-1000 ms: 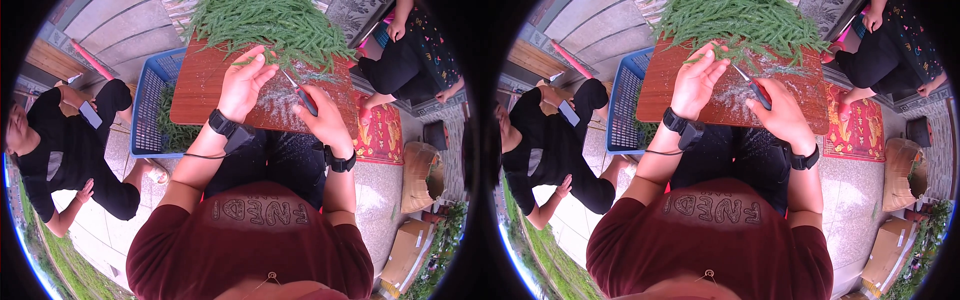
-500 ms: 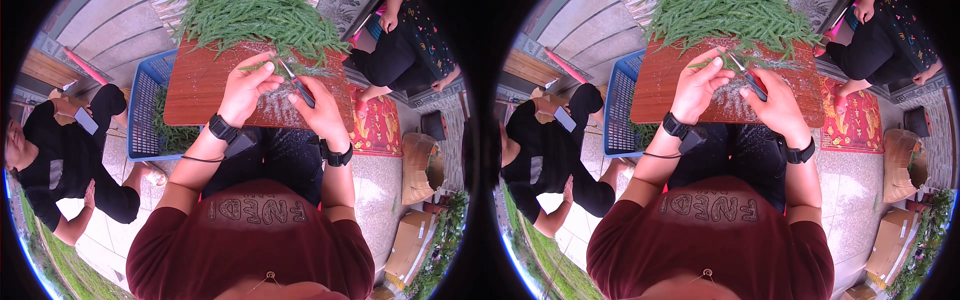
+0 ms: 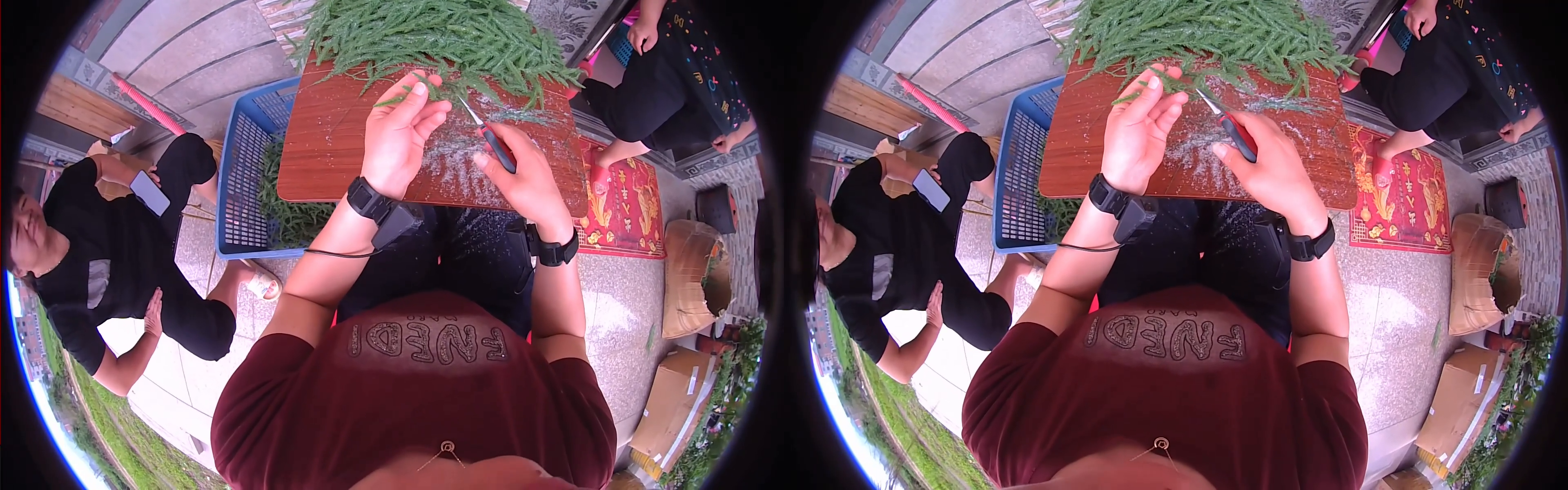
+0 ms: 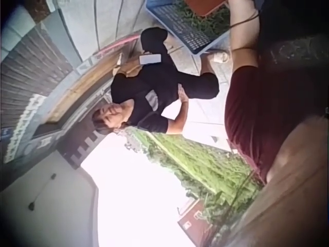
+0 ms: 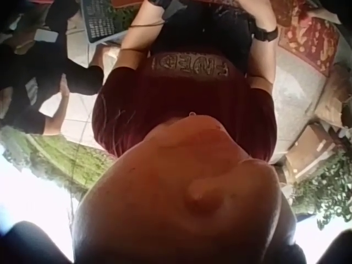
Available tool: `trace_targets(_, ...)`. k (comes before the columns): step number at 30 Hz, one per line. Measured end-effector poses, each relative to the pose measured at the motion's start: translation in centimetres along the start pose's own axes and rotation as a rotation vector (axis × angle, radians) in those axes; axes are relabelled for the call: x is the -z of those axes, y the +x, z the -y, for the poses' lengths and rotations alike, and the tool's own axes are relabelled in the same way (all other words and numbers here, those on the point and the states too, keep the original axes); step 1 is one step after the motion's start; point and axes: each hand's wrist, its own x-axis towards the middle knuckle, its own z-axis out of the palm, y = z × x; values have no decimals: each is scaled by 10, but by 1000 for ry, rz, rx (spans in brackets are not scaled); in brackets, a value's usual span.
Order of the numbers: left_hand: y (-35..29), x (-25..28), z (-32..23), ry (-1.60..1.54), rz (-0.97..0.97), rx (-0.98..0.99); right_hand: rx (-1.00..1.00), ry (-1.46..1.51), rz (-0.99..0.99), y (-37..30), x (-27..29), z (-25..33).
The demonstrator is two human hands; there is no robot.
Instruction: Trimming small sprigs from larger plant branches using scissors.
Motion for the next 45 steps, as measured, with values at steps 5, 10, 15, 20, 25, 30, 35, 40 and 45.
trace_targets(5,-8,-4,7,185,129,114,-39,31,-40,-2,5,5)
trace_targets(10,-9,-2,0,655,252,268,-163,137,-63,-2,8,6)
trace_targets(15,-2,11,16,1177,237,-307,-131,146,-31,-2,9,2)
trace_targets(20,-3,10,23,1183,198,-564,-185,173,56,-3,13,-6)
trace_targets(25,-7,3,21,1190,59,-546,-409,251,149,2,20,-2)
trace_targets(30,-2,14,22,1150,-84,-466,-262,196,230,-5,23,-3)
trace_targets(35,1,15,20,1114,-107,-396,-326,480,274,-5,24,2)
trace_targets(40,-8,7,23,1060,-22,-379,-365,583,257,-5,20,-2)
trace_targets(45,-11,6,26,1077,77,-358,-362,623,239,-4,15,-9)
